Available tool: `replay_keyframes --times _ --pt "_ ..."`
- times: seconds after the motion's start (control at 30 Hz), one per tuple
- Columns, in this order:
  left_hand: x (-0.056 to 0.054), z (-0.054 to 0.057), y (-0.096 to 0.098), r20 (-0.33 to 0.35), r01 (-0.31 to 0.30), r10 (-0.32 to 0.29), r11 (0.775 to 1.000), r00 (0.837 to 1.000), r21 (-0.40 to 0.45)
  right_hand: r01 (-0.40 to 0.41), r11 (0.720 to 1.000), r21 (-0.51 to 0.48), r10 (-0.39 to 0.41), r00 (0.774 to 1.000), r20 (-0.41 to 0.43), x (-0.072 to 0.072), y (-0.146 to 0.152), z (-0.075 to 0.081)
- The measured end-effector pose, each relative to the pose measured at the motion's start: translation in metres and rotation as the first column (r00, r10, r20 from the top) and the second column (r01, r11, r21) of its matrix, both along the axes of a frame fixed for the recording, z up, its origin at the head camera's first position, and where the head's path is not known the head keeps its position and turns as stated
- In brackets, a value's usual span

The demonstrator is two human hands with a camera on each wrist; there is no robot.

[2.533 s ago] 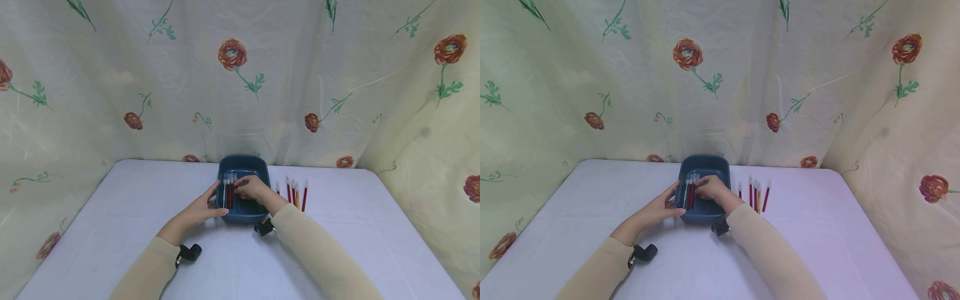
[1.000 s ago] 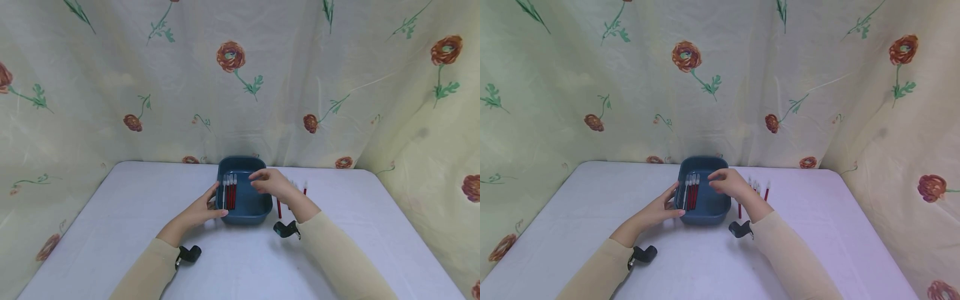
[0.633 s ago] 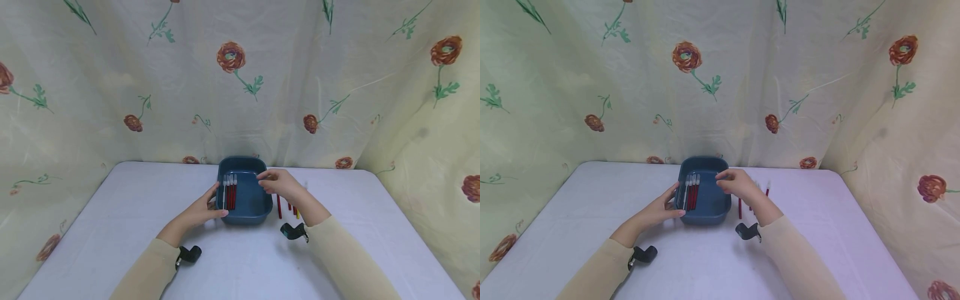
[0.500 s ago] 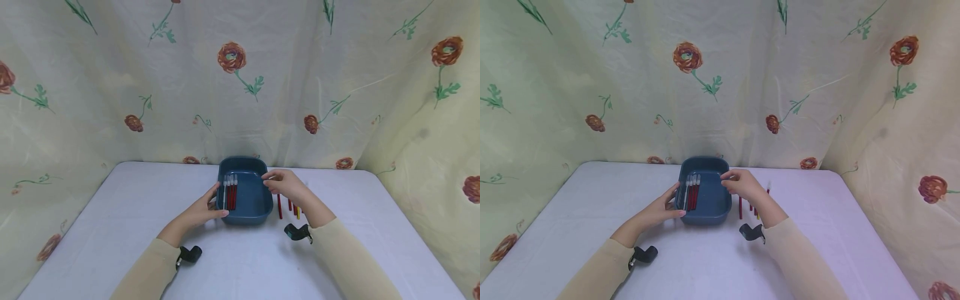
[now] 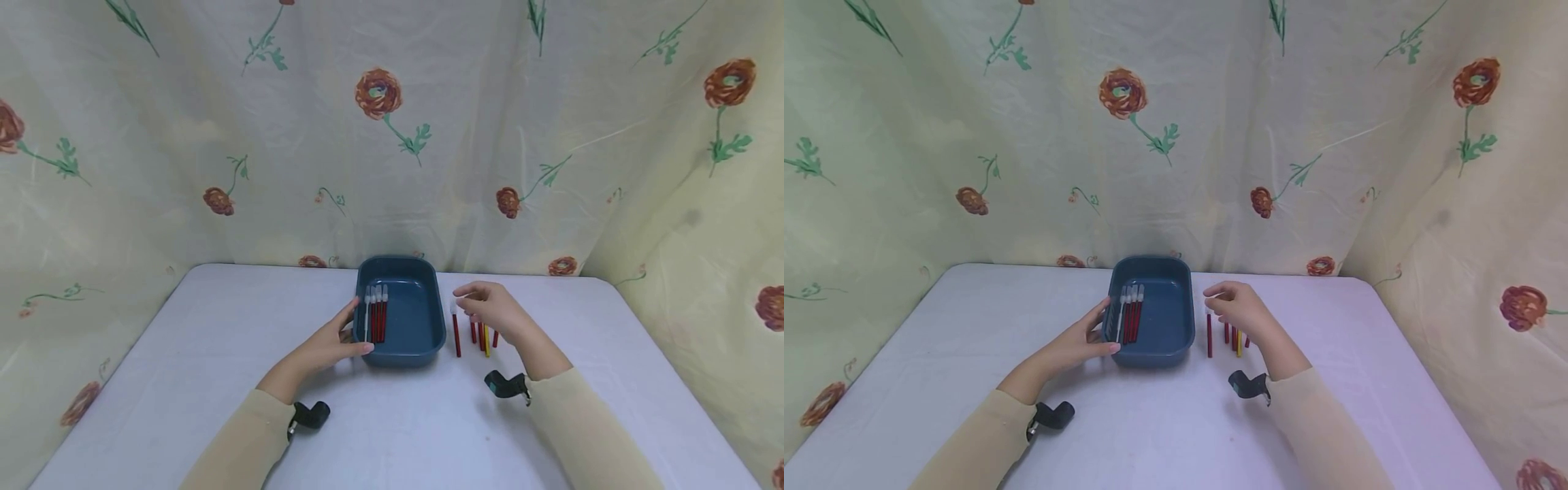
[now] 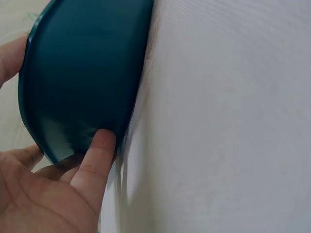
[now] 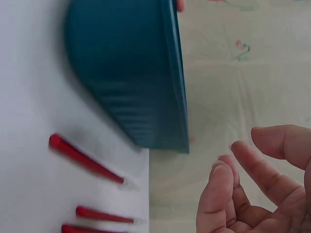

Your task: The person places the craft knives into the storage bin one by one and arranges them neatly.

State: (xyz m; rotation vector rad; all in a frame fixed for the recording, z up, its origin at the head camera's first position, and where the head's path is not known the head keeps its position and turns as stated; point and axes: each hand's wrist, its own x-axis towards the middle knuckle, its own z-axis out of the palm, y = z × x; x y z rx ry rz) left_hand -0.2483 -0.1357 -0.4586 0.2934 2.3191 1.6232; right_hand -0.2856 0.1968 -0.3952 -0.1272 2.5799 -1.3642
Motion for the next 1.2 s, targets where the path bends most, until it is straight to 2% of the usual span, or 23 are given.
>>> replay_keyframes --times 0.4,0.8,1.2 --pt "-0.001 -0.003 0.0 0.011 -0.019 0.019 1.0 1.0 0.012 0.028 1.0 -0.004 -0.028 0.999 0.039 0.003 0.027 -0.013" --pt "-0.003 -0.002 -0.001 0.015 0.0 0.0 1.0 1.0 -0.005 0.05 0.999 -0.015 -0.049 0.998 0.035 0.004 0.048 -0.029" --pt "-0.004 -0.003 -0.001 0.014 -0.01 0.01 1.0 1.0 -0.008 0.098 0.995 -0.001 -0.098 0.994 0.051 -0.003 0.063 -0.043"
